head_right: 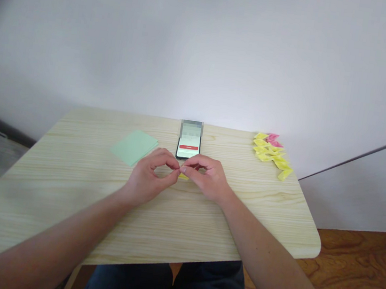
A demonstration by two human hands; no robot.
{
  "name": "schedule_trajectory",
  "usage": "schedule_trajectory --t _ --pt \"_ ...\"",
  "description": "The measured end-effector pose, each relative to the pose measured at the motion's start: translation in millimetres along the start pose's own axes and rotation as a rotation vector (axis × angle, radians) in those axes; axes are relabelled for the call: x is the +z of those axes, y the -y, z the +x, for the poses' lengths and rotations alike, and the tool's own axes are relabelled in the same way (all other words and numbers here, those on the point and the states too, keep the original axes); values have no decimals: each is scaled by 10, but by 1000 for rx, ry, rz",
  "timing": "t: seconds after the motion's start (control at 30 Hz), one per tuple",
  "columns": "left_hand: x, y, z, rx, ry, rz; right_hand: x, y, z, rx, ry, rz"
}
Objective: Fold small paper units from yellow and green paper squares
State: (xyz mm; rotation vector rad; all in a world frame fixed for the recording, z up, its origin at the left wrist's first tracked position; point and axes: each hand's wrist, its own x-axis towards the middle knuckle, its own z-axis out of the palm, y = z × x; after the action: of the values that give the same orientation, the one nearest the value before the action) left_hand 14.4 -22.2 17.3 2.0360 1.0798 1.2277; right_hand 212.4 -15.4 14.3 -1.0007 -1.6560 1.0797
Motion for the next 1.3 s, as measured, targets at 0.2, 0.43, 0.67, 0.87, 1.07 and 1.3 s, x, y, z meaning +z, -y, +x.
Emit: schedule_trajectory --t 0.2,0.43,0.67,0.87,1.07,1.3 --pt "-23 -8 -8 -21 -9 -13 -7 7 27 18 -58 98" --pt "10 18 -16 -147 -43 -113 -22 -76 66 64 -222 232" --pt "12 43 17 -265 -37 -154 -10 -47 45 91 -202 219" --pt "10 43 -2 -205 -43 -85 11 -37 3 50 -81 54" --pt "-6 53 -25 -187 54 -105 13 -39 -3 65 -57 -8" --pt "-50 6 1 -247 209 -220 0 14 -4 116 8 44"
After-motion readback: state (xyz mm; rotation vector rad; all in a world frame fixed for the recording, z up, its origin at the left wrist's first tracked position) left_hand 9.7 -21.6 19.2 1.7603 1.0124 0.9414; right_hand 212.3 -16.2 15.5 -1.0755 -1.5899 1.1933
